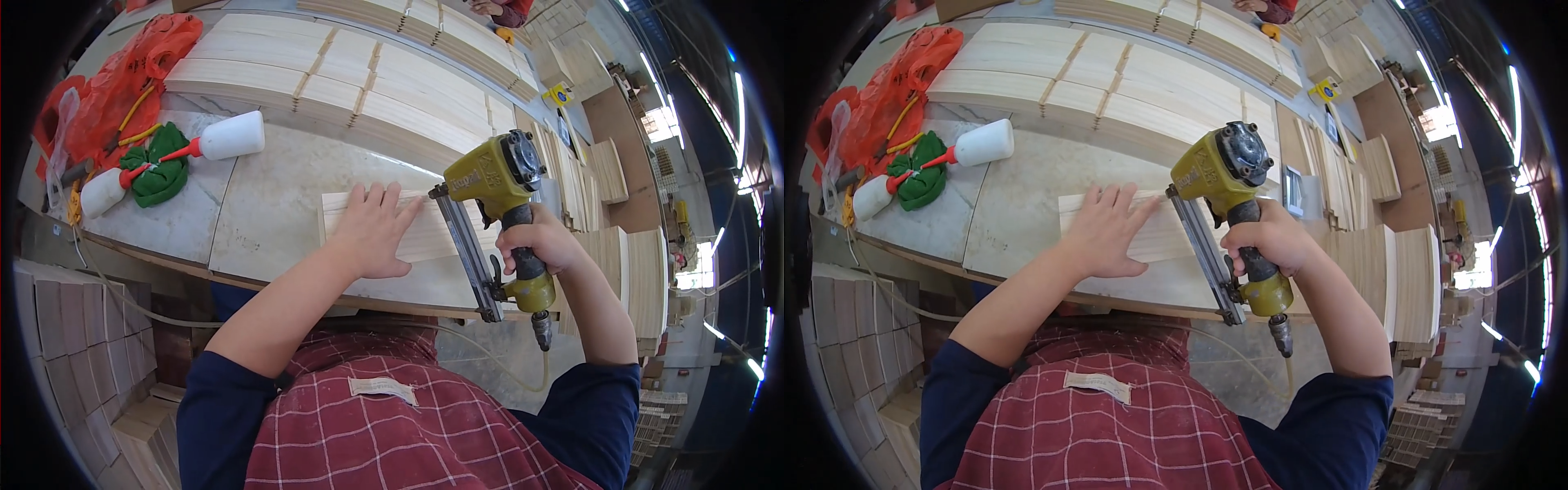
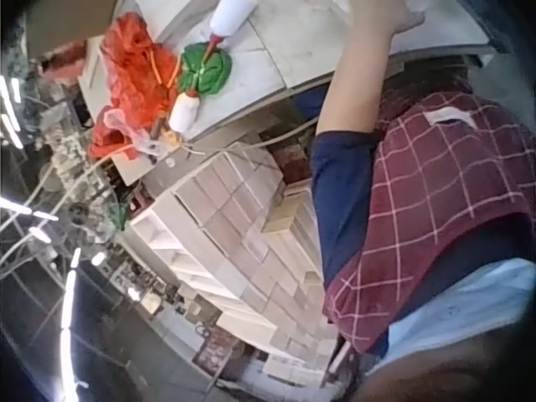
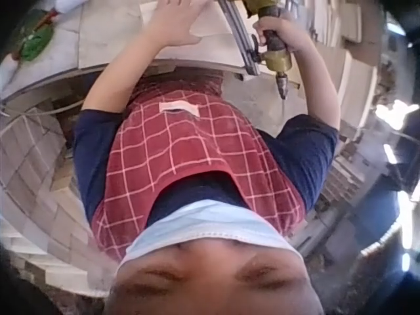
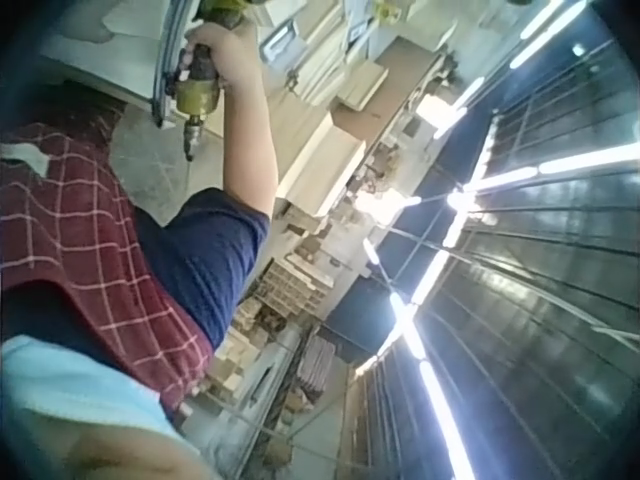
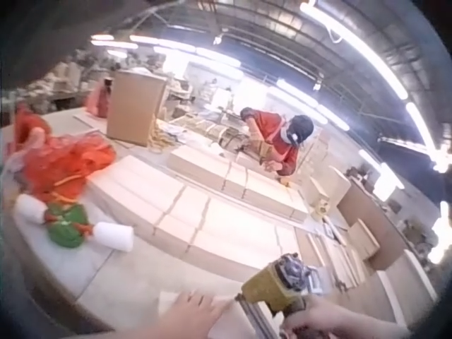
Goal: The recorder assembles wooden storage boxes by applying glue to the joints and fastening the panels together using a pneumatic nail gun.
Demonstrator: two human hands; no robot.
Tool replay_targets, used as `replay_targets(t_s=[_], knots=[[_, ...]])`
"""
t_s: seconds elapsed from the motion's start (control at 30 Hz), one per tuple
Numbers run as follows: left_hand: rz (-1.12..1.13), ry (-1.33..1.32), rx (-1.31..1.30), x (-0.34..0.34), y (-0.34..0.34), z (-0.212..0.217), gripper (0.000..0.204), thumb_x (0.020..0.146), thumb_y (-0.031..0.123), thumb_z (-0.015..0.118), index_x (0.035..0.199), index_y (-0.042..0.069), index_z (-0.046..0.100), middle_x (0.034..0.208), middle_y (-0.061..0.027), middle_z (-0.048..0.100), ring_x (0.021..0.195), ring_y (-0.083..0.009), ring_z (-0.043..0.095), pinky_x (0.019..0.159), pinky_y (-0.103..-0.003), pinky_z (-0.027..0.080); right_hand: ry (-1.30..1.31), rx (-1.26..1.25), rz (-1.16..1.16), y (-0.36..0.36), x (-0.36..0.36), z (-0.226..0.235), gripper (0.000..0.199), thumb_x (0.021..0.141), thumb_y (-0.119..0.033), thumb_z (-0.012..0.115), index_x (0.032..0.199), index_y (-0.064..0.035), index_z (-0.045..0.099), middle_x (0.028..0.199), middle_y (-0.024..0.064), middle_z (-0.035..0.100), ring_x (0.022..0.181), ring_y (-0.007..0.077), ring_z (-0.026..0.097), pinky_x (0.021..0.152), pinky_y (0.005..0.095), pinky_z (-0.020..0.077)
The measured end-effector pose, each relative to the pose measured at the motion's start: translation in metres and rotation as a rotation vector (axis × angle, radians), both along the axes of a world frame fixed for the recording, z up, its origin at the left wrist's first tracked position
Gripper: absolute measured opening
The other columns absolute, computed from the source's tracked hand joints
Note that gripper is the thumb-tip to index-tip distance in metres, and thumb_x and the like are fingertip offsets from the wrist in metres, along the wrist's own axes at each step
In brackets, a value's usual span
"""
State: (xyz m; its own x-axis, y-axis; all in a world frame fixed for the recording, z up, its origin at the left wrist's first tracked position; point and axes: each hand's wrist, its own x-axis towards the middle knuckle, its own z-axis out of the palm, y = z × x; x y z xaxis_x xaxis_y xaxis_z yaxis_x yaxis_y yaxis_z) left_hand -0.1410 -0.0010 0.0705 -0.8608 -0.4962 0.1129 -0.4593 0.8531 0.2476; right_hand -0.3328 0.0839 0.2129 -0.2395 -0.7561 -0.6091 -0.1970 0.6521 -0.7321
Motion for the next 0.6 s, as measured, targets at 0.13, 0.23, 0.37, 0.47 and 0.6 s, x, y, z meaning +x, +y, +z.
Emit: replay_targets(t_s=[0.13, 0.23, 0.37, 0.47, 0.6], knots=[[-0.011, -0.036, 0.034, -0.001, -0.003, 0.003, 0.089, 0.060, 0.051, 0.064, 0.132, 0.009, 0.035, 0.121, -0.0211, 0.040, 0.108, -0.0329, 0.041, 0.093, -0.043, 0.028, -0.003, 0.037, 0.013, -0.009, -0.005, -0.006, 0.026, 0.063, 0.000, 0.061, 0.084, 0.0081, 0.049, 0.061, 0.0113, 0.056, 0.046, 0.0179, 0.056, 0.045, 0.0305, 0.0502], [-0.013, -0.002, 0.000, -0.001, -0.004, -0.001, 0.088, 0.060, 0.051, 0.064, 0.132, 0.008, 0.036, 0.119, -0.0208, 0.041, 0.106, -0.0324, 0.041, 0.092, -0.042, 0.028, 0.006, 0.038, -0.025, -0.011, -0.003, -0.003, 0.024, 0.063, 0.000, 0.061, 0.082, 0.0075, 0.050, 0.060, 0.0114, 0.055, 0.046, 0.0181, 0.056, 0.044, 0.0308, 0.0502], [-0.018, 0.001, 0.006, -0.001, -0.003, 0.001, 0.088, 0.060, 0.050, 0.064, 0.132, 0.008, 0.037, 0.119, -0.0206, 0.041, 0.106, -0.0323, 0.041, 0.092, -0.041, 0.028, -0.007, 0.057, -0.035, -0.010, -0.005, -0.005, 0.026, 0.063, 0.000, 0.061, 0.085, 0.0078, 0.049, 0.059, 0.0109, 0.055, 0.046, 0.0181, 0.056, 0.044, 0.0307, 0.0502], [-0.017, 0.002, 0.011, -0.001, -0.003, 0.001, 0.089, 0.060, 0.051, 0.064, 0.132, 0.008, 0.036, 0.120, -0.0208, 0.040, 0.106, -0.0323, 0.041, 0.093, -0.043, 0.027, -0.025, 0.023, -0.021, -0.007, -0.002, -0.002, 0.027, 0.064, 0.001, 0.061, 0.087, 0.0077, 0.049, 0.059, 0.0102, 0.055, 0.045, 0.0177, 0.055, 0.044, 0.0304, 0.0501], [-0.001, 0.078, -0.017, 0.002, -0.001, -0.009, 0.091, 0.059, 0.056, 0.064, 0.133, 0.011, 0.035, 0.126, -0.0208, 0.037, 0.116, -0.0344, 0.036, 0.101, -0.051, 0.019, -0.018, -0.064, 0.009, -0.001, 0.012, 0.011, 0.026, 0.066, 0.001, 0.061, 0.089, 0.0070, 0.049, 0.059, 0.0091, 0.055, 0.046, 0.0168, 0.055, 0.045, 0.0304, 0.0500]])
